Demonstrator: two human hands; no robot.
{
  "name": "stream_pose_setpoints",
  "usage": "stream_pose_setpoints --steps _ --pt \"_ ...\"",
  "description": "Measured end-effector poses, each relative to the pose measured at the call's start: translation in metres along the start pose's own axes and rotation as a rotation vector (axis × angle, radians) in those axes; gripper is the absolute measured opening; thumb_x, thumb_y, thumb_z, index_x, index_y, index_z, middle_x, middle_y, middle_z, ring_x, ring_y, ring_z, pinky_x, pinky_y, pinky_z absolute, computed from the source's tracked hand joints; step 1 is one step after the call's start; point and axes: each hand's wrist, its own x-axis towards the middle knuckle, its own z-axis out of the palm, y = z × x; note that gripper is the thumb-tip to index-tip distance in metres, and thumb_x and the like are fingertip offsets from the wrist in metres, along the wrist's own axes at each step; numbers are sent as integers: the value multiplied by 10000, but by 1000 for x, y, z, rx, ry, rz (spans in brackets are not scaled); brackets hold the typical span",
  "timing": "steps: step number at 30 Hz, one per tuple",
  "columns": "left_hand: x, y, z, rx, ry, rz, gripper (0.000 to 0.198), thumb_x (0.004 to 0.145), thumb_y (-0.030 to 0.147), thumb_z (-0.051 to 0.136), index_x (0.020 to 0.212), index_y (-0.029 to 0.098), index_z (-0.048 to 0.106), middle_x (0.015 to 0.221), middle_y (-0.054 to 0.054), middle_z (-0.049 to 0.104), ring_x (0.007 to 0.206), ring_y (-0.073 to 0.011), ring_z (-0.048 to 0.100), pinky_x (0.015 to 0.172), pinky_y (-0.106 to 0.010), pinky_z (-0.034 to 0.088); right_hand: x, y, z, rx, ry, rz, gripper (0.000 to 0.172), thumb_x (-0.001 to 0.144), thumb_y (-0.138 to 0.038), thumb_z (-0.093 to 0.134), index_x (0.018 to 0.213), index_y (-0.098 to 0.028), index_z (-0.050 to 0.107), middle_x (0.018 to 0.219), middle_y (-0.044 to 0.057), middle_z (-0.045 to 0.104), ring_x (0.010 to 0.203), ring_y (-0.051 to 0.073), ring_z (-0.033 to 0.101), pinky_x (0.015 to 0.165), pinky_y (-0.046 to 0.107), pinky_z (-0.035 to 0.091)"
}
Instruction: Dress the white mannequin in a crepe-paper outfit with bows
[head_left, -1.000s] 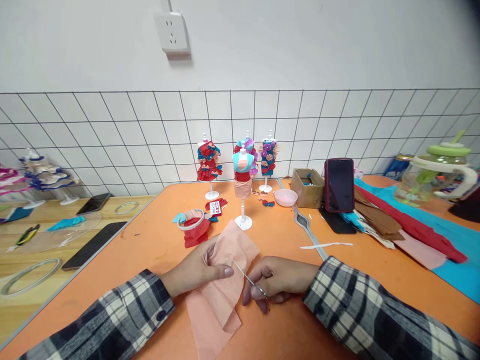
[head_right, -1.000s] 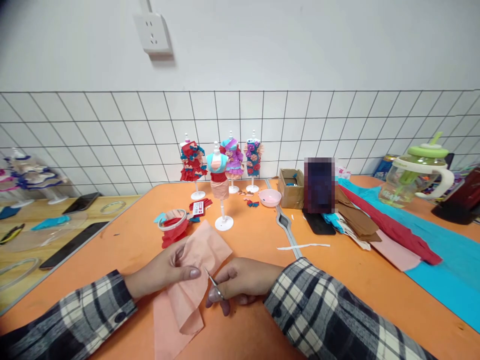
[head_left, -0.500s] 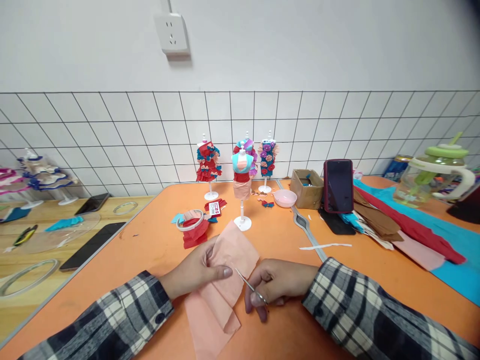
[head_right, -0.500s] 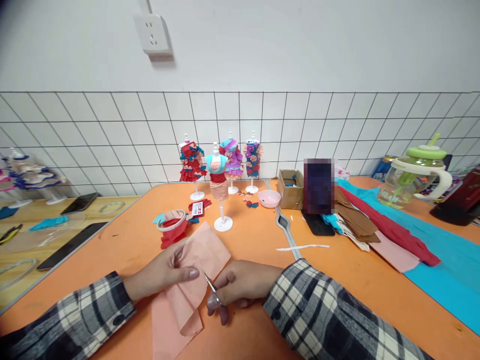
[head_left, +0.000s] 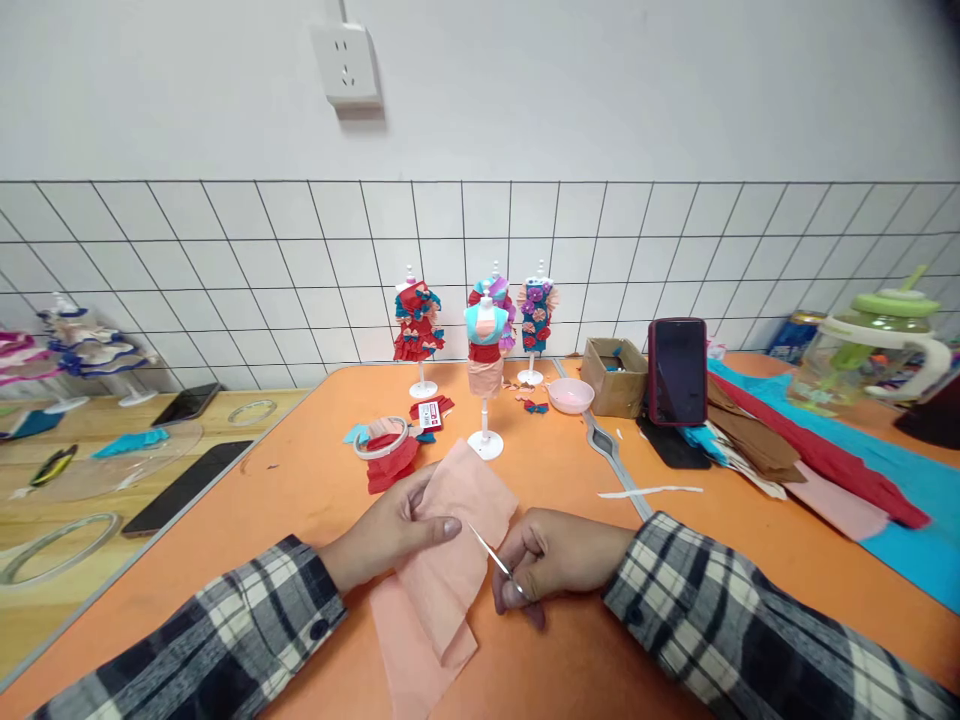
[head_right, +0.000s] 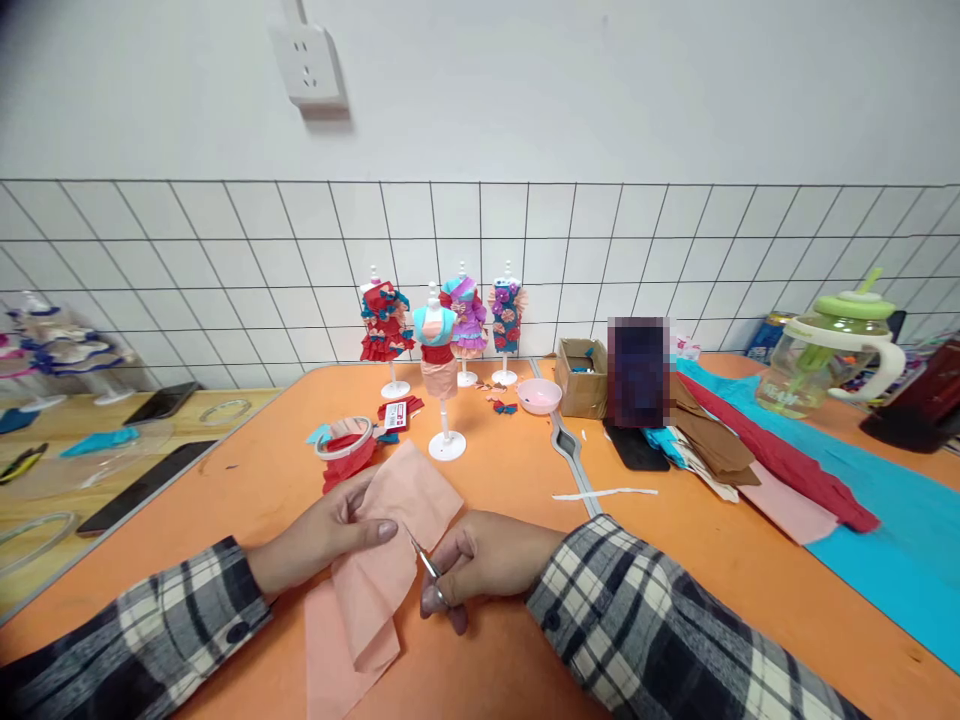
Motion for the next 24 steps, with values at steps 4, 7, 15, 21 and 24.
stream_pose_setpoints --steps 4,7,15,21,24 --pt "0 -2 1 42 -17 4 645 746 298 781 1310 166 498 1292 -129 606 1142 -306 587 908 -403 495 -2 -1 2 -21 -30 12 549 721 -579 724 954 -82 708 602 -22 604 498 49 436 503 179 307" --pt "0 -2 2 63 -25 12 609 756 284 773 1297 182 511 1257 -105 630 1098 -281 614 911 -399 497 -4 -2 0 -40 -31 20 577 762 -600 675 1000 -76 703 608 -21 609 457 41 362 428 183 234" --pt "0 -3 1 55 5 3 593 760 277 768 1285 170 515 1187 -96 662 1032 -261 639 871 -379 511 0 2 -2 -50 40 4 490 700 -557 751 824 -85 703 510 -55 535 474 54 456 506 177 344" --pt "1 -2 1 76 -5 17 608 724 264 791 1266 171 530 1208 -92 651 1064 -264 623 903 -380 494 -3 -1 -2 -69 -51 37 543 765 -578 685 963 -72 699 558 -30 594 442 42 361 417 188 210" --pt "1 -1 4 69 -15 23 557 723 259 791 1217 169 552 1169 -87 665 1031 -255 634 880 -373 501 -4 -2 -2 -69 -43 28 592 756 -612 672 970 -61 700 572 -19 605 446 45 351 397 193 191"
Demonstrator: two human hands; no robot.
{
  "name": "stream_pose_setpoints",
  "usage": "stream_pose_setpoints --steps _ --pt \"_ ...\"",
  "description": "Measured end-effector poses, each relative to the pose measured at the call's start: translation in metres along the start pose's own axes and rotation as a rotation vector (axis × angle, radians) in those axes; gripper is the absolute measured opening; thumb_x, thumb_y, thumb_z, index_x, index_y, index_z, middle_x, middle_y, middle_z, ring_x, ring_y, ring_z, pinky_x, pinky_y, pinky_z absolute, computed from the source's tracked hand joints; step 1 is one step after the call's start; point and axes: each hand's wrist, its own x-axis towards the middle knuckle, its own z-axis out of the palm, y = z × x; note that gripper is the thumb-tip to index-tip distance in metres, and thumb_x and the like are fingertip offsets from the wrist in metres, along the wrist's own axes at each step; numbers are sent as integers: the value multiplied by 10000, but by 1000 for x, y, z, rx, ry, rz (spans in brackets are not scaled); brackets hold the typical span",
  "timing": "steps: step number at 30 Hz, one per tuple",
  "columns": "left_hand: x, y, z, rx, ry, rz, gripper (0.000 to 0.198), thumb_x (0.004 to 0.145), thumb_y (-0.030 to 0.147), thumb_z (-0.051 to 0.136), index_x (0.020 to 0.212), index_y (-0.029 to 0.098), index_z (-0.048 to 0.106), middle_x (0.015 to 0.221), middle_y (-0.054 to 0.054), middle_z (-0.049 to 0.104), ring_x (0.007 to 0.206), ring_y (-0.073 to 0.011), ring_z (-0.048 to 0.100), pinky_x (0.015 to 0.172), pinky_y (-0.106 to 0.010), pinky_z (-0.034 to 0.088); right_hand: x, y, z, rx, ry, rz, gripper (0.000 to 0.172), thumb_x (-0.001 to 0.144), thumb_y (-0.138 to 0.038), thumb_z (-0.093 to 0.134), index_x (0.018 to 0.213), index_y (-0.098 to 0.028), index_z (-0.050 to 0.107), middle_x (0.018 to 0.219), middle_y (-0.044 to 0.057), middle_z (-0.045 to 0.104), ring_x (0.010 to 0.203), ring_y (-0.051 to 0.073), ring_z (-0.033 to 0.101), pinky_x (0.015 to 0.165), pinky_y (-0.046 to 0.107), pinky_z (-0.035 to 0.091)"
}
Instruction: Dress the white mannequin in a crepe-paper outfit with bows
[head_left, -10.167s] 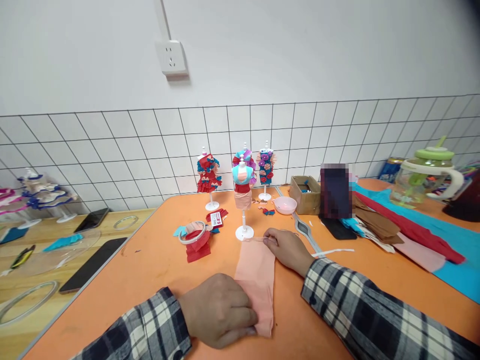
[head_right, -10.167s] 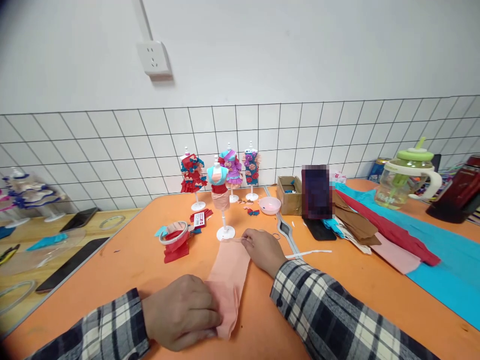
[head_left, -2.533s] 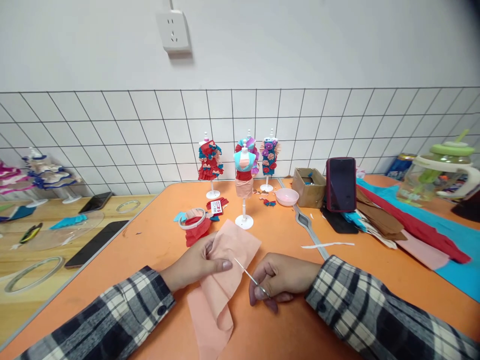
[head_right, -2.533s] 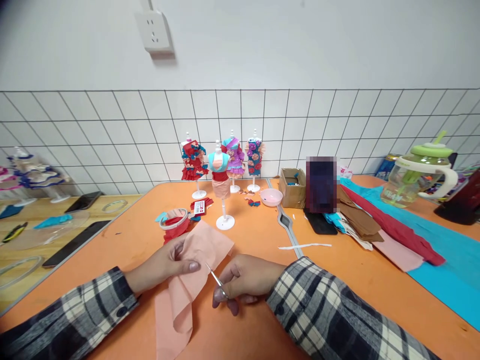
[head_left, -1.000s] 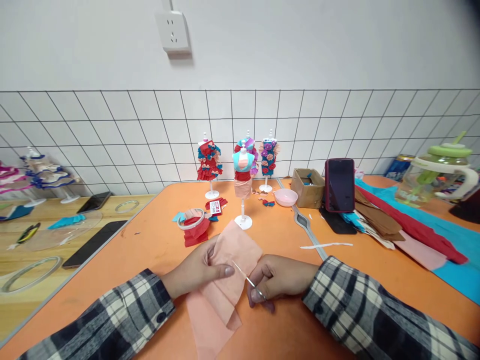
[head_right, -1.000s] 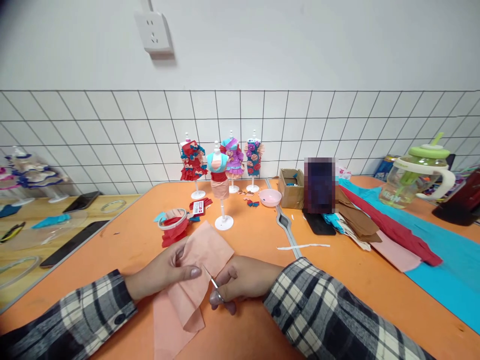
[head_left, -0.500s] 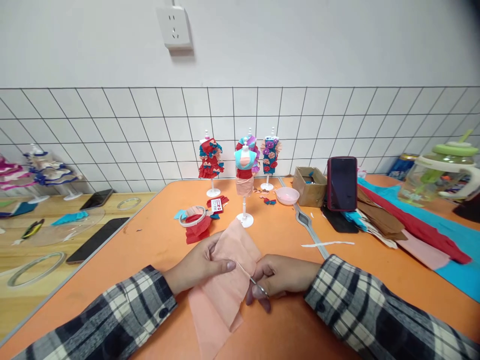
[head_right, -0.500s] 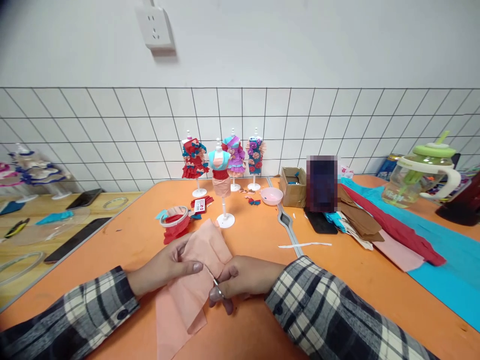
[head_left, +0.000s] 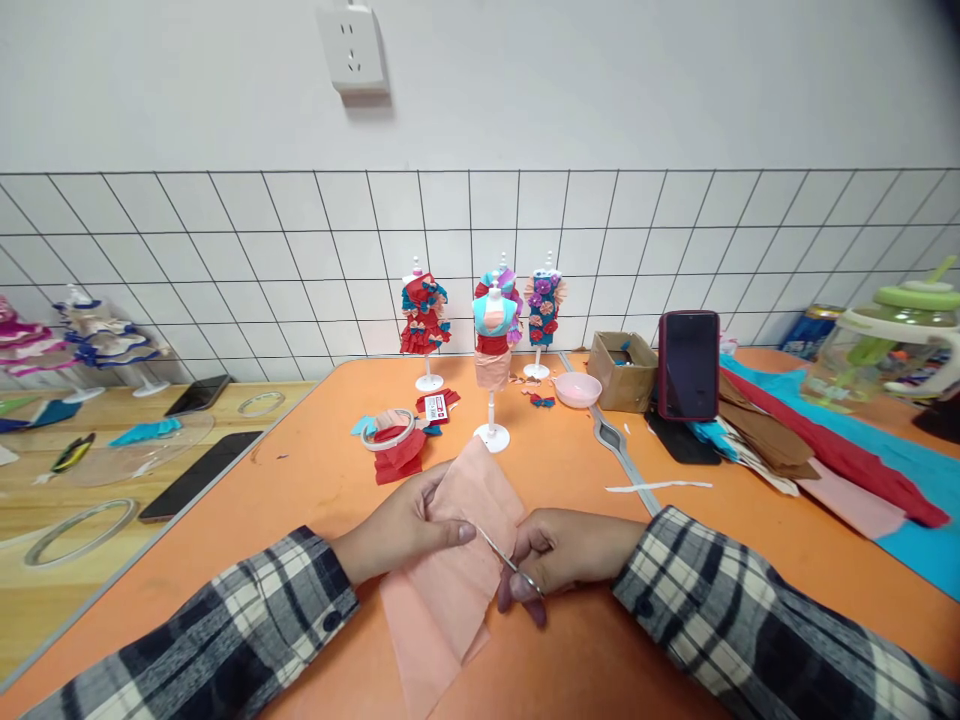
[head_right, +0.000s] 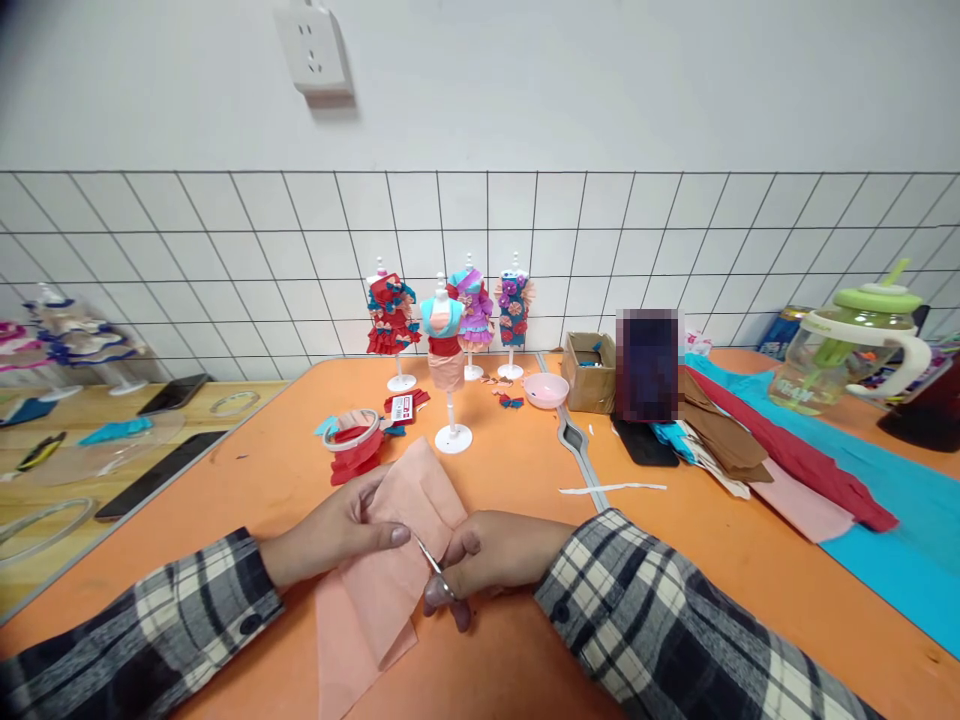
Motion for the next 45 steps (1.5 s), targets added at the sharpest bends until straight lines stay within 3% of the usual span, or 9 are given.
stream_pose_setpoints --steps 3,6,11,17,22,25,29,38,45 --pt "0 1 1 0 13 6 485 722 252 793 1149 169 577 1109 -73 679 1012 -247 635 855 -356 507 1 1 0 27 18 18 570 770 -601 664 961 -64 701 548 -34 587 405 32 313 387 191 188" --pt "0 0 0 -7 12 4 438 733 244 790 1114 164 591 1060 -61 687 996 -241 639 851 -347 508 3 3 0 28 62 17 516 733 -570 716 893 -79 706 527 -44 565 434 42 418 434 175 271" --pt "0 -1 -3 -94 -16 -14 549 791 260 746 1283 174 516 1155 -94 665 1013 -256 646 854 -365 519 7 7 0 57 109 19 509 615 -579 792 765 -106 682 501 -67 535 438 57 469 522 190 401" --pt "-1 -1 -3 -125 -10 9 633 794 237 747 1361 189 470 1236 -106 633 1095 -274 618 906 -370 505 3 4 -1 19 38 -13 489 719 -552 738 873 -90 697 513 -59 541 471 52 449 521 179 340" --pt "-2 0 -1 -114 -17 6 694 795 257 745 1408 200 423 1310 -118 588 1101 -285 615 877 -361 517 0 1 -2 23 24 -16 467 778 -546 686 718 -84 654 543 -35 569 425 33 330 417 198 204" --pt "-3 1 -1 -92 20 12 743 794 279 748 1437 207 383 1299 -119 595 1110 -289 607 867 -353 518 0 3 -3 49 35 -14 463 789 -550 673 803 -87 673 554 -42 576 392 30 313 377 201 179" --pt "-2 0 -2 -76 35 10 781 798 298 744 1461 217 339 1281 -116 608 1101 -287 614 861 -350 522 1 5 -3 74 24 -34 534 798 -578 650 982 -79 685 573 -47 584 385 26 307 362 190 191" --pt "-4 3 5 -41 49 10 716 800 313 741 1421 202 401 1291 -121 604 1117 -286 606 889 -363 517 1 5 -2 136 49 -15 457 767 -543 700 831 -90 679 527 -58 547 363 19 308 341 181 168" --pt "-1 4 3 -104 110 20 719 804 297 737 1426 213 387 1290 -121 607 1117 -286 610 880 -350 519 8 9 -1 54 169 5 536 617 -575 797 804 -80 706 562 -21 594 449 50 458 461 178 350"
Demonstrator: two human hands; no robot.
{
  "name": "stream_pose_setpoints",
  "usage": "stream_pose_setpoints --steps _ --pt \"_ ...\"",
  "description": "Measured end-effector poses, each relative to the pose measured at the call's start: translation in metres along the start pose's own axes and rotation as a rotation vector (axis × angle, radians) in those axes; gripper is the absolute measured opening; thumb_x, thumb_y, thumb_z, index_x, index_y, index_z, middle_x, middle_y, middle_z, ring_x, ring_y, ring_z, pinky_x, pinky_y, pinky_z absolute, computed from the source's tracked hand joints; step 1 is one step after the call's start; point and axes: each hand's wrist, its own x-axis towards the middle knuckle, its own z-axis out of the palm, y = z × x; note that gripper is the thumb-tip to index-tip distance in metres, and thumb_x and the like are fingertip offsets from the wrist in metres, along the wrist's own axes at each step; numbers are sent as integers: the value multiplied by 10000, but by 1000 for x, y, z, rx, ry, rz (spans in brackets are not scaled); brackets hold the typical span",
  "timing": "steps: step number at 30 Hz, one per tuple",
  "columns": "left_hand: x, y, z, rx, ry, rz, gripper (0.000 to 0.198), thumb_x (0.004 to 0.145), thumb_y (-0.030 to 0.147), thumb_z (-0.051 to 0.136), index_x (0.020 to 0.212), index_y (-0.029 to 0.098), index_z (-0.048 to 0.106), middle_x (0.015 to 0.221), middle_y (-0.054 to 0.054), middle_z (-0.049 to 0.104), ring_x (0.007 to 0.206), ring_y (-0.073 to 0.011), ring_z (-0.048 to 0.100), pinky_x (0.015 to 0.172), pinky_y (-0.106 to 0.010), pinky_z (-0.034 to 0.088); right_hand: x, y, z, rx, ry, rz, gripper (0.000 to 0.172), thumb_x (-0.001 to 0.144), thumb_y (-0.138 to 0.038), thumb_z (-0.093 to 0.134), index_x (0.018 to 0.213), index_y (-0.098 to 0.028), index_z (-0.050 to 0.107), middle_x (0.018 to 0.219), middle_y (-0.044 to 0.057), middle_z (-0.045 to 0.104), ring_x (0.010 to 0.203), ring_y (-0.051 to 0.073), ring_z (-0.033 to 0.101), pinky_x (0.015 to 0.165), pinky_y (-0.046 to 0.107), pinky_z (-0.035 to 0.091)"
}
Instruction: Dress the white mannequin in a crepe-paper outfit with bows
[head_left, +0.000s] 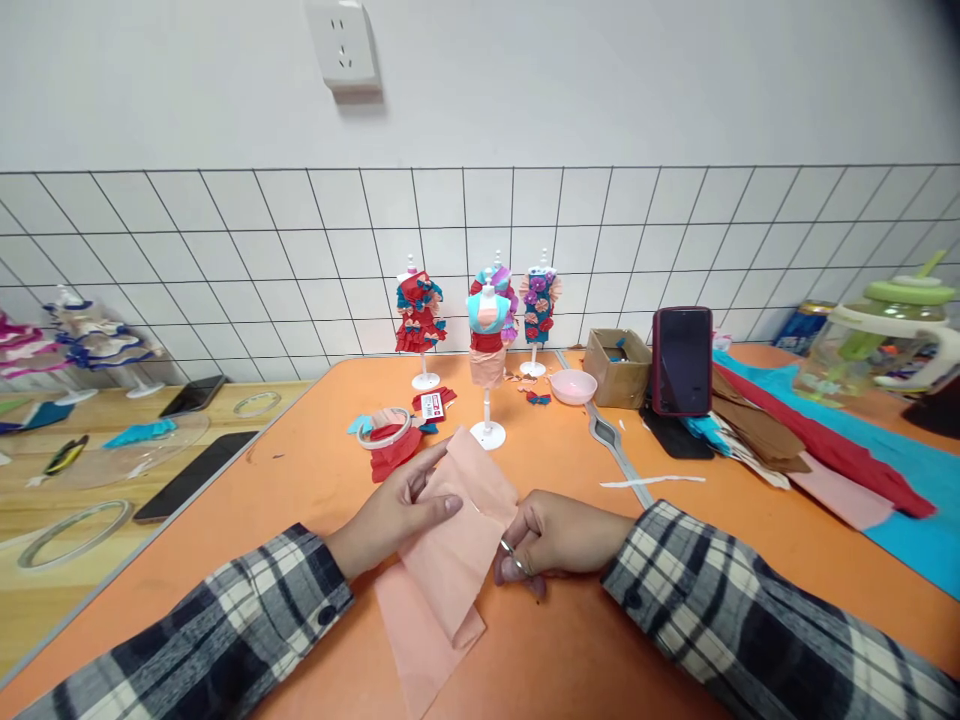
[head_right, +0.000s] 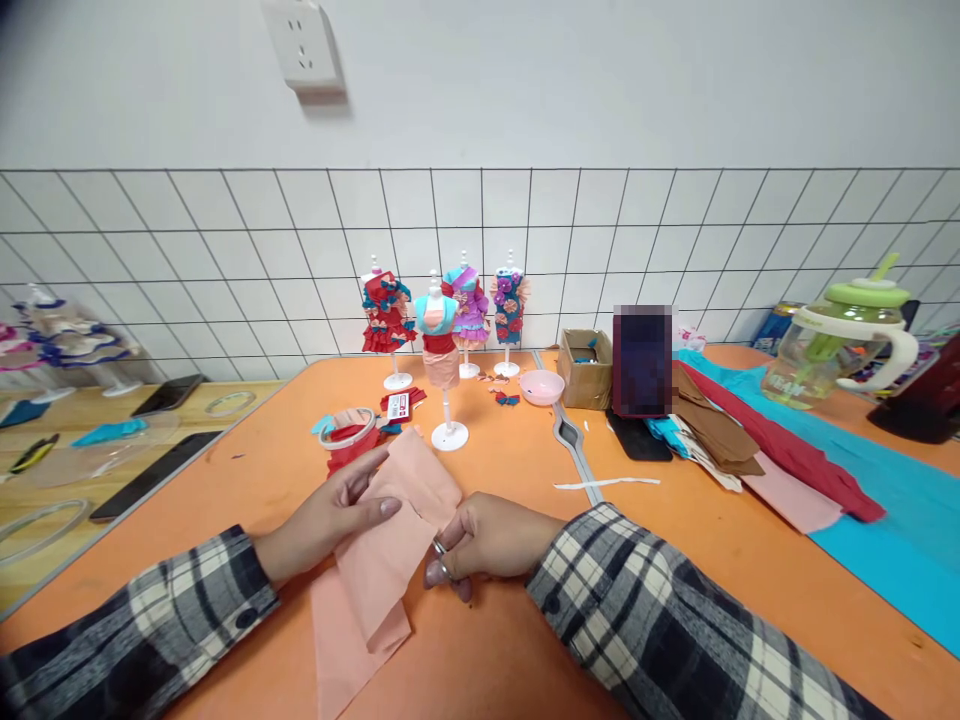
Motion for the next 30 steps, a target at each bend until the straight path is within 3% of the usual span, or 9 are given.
stream_pose_setpoints --steps 6,10,14,17,19,21,23,26,30 --pt "1 -2 -2 84 -37 41 709 791 308 748 1410 193 422 1294 -128 597 1164 -299 573 926 -372 486 -4 0 -3 -10 -93 -21 543 726 -567 729 962 -79 699 591 -29 605 424 26 390 395 168 221" --pt "-1 -4 -2 134 -30 78 816 789 320 748 1475 232 315 1323 -130 564 1178 -296 556 949 -377 469 -8 -3 -4 40 -158 -20 587 775 -598 664 1038 -73 688 626 -23 627 396 19 289 383 191 178" --pt "-3 0 -1 100 2 78 957 762 329 771 1517 295 184 1190 -112 640 1044 -292 632 841 -364 515 -9 -3 -5 8 -173 -32 550 743 -523 733 1028 -53 706 547 -34 588 443 33 366 434 183 219" --pt "-4 5 -2 80 4 104 951 716 352 803 1495 300 260 1141 -100 663 973 -290 651 779 -354 522 -11 -3 -7 75 -203 -67 543 782 -511 695 1068 -50 696 563 -21 608 407 28 302 392 193 167" --pt "-4 7 -3 162 22 116 779 696 351 816 1386 260 467 1126 -93 670 968 -274 638 805 -347 504 -12 -3 -8 148 -238 -94 568 787 -524 678 1081 -37 684 590 -2 629 395 27 270 370 196 144" --pt "-4 9 -5 274 34 125 458 710 374 799 1116 200 676 1031 -82 688 926 -249 627 812 -331 484 -13 -5 -7 197 -300 -91 619 764 -546 688 1090 -20 669 645 27 655 400 24 270 359 191 143" --pt "-3 10 -6 347 50 136 295 730 417 771 891 174 726 925 -70 685 870 -226 613 780 -309 473 -15 -6 -6 211 -378 -60 651 758 -559 689 1106 -10 655 740 65 680 420 21 277 352 184 152" --pt "-1 10 -9 382 73 162 314 758 477 732 773 164 719 793 -44 643 765 -185 582 698 -271 446 -16 -9 -5 194 -443 -7 629 788 -536 679 1163 -33 634 881 95 689 459 22 296 352 169 174" --pt "1 9 -10 411 34 182 369 785 521 691 709 162 729 729 -28 590 701 -161 539 653 -261 410 -19 -12 -6 168 -388 -15 584 808 -504 679 1185 -61 630 917 83 685 472 21 305 361 158 204"
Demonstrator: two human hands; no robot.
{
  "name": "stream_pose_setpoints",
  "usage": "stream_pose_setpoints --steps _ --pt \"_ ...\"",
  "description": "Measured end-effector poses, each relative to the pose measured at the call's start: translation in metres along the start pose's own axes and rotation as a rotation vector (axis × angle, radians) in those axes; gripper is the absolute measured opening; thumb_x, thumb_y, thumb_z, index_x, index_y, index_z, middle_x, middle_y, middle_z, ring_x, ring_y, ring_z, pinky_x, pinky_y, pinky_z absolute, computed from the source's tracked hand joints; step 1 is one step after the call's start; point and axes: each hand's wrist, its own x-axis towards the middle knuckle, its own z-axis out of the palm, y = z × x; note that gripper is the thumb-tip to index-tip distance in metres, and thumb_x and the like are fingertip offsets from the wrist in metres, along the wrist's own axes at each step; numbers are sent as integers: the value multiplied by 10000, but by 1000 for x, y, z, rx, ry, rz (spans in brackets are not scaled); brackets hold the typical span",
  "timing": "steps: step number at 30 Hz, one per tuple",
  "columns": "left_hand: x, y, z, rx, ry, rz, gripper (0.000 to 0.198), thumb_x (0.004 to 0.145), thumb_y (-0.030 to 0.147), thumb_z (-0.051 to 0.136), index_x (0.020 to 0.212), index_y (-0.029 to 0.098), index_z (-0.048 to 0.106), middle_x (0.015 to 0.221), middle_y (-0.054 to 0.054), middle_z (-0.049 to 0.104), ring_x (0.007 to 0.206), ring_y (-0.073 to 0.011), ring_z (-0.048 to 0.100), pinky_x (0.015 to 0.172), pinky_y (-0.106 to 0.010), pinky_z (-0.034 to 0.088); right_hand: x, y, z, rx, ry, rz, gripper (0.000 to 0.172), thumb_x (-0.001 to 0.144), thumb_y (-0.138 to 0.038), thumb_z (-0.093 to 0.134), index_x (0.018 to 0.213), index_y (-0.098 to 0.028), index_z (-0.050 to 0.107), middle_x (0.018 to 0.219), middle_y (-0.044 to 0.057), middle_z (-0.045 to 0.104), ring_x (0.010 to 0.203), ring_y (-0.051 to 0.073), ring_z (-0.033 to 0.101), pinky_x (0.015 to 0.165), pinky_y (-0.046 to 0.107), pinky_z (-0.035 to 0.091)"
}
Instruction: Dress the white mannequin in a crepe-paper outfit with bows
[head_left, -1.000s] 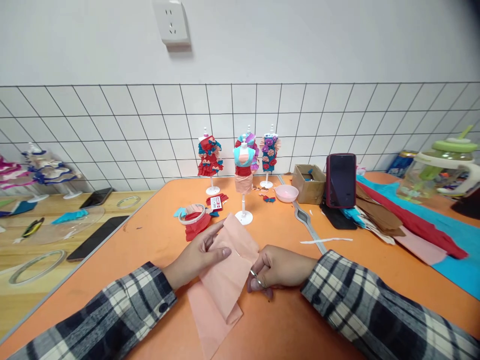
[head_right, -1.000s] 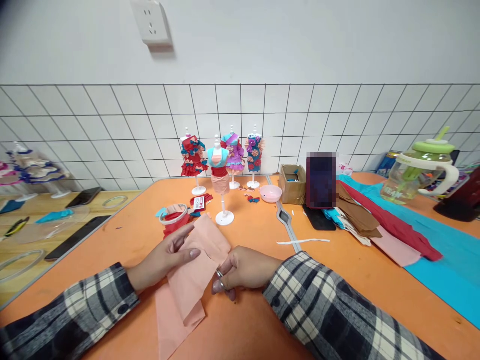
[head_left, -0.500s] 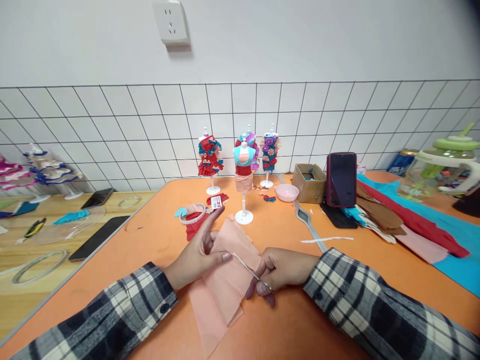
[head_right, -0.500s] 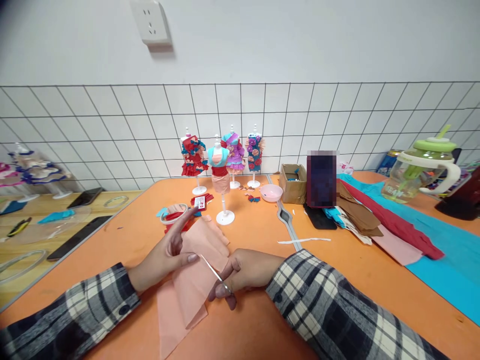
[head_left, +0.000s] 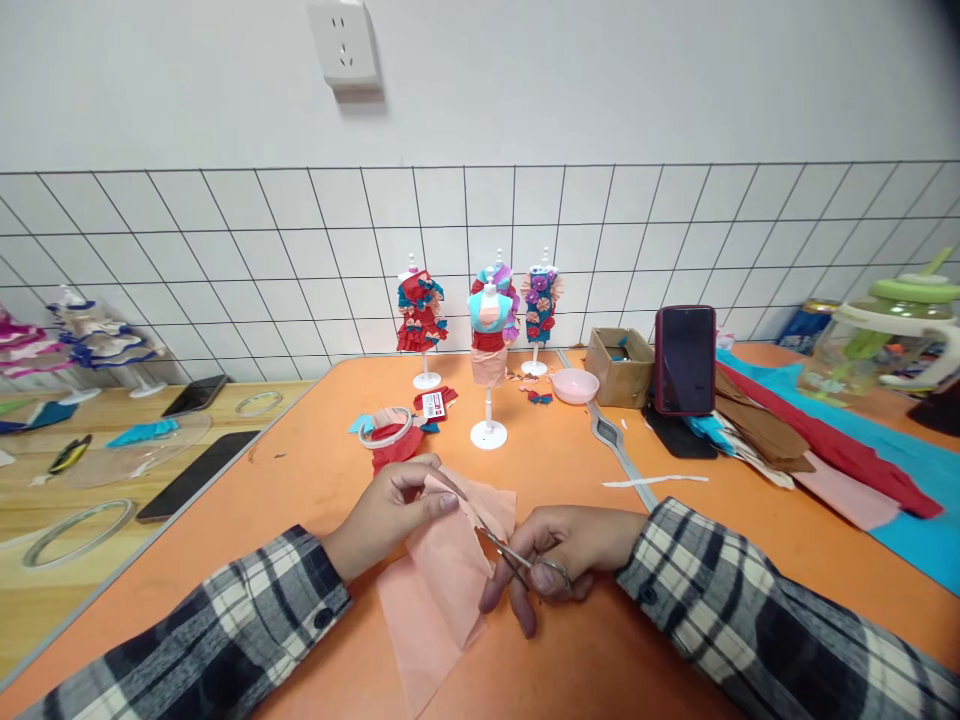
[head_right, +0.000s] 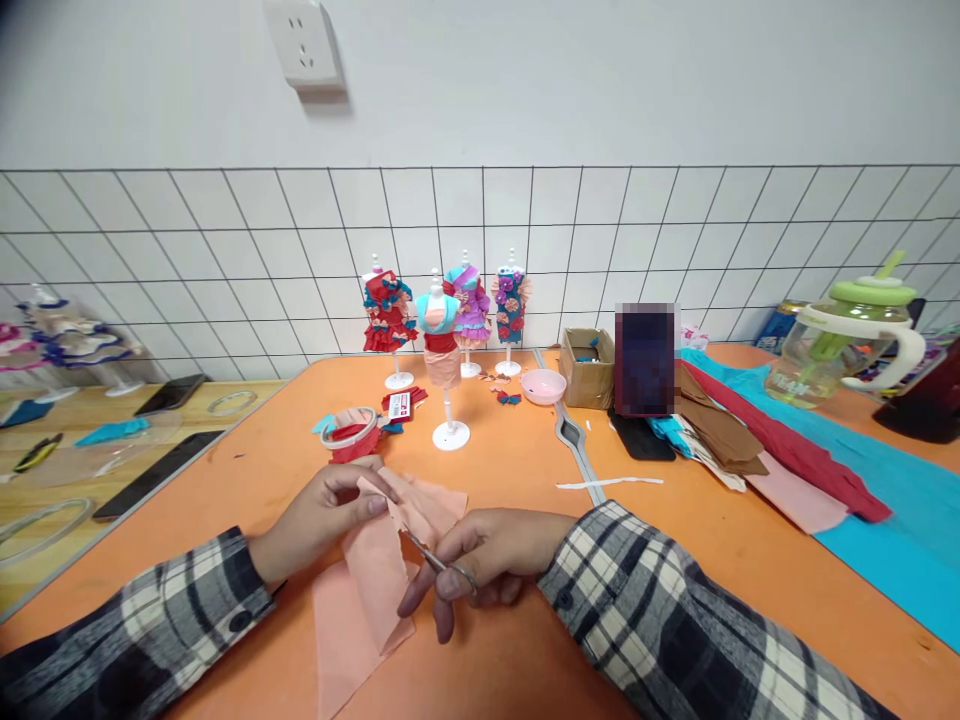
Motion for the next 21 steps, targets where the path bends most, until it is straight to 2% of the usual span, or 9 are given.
stream_pose_setpoints --steps 4,7,9,10,12,13,14,17,21 --pt "0 2 -1 94 81 -3 416 786 560 665 637 174 707 695 -8 519 697 -161 484 666 -273 396 0 -1 1 -15 16 -58 591 817 -515 665 1175 -45 642 786 56 680 432 20 301 361 167 212" --pt "0 5 -2 103 108 1 402 803 526 662 598 180 668 888 -56 625 947 -235 541 930 -364 376 3 0 2 -34 88 -134 575 829 -518 652 1166 -52 651 720 34 666 402 19 306 355 170 208" --pt "-2 6 -2 3 41 -20 338 801 518 672 725 190 705 1044 -87 663 1136 -292 514 1034 -414 319 5 2 2 -28 105 -150 581 825 -526 652 1164 -53 651 714 34 665 400 19 315 353 168 209" --pt "-3 7 -2 -81 -7 -43 350 776 539 690 851 199 718 1094 -97 667 1173 -310 510 1029 -432 339 6 3 2 -21 107 -155 585 821 -529 655 1162 -54 652 712 34 665 402 19 317 354 166 210" --pt "-5 6 1 -247 -94 -101 570 687 567 759 1133 228 656 1135 -102 673 1127 -322 567 936 -435 438 7 4 3 -13 107 -170 587 815 -531 661 1165 -60 652 714 30 663 407 20 319 360 165 217" --pt "-5 5 2 -288 -113 -127 644 655 543 794 1195 237 622 1121 -96 684 1066 -310 606 885 -417 473 8 4 3 -16 105 -179 584 816 -528 662 1171 -65 651 716 28 660 414 21 327 366 165 227" --pt "-6 3 3 -291 -118 -143 622 649 500 816 1180 233 632 1083 -86 700 1000 -289 637 851 -394 491 8 4 3 -24 101 -186 579 818 -523 663 1176 -69 651 715 25 657 422 24 338 373 165 237" --pt "-6 -2 5 -207 -120 -130 275 731 389 786 891 174 728 915 -70 736 910 -240 656 850 -347 487 8 2 4 -42 68 -170 567 822 -513 664 1189 -82 650 732 18 649 443 28 360 389 162 266" --pt "-6 -5 5 -210 -147 -140 265 735 391 780 841 153 731 864 -65 735 866 -225 652 799 -318 492 8 2 4 -54 48 -156 567 813 -528 667 1177 -93 659 757 15 644 448 25 376 384 149 287"
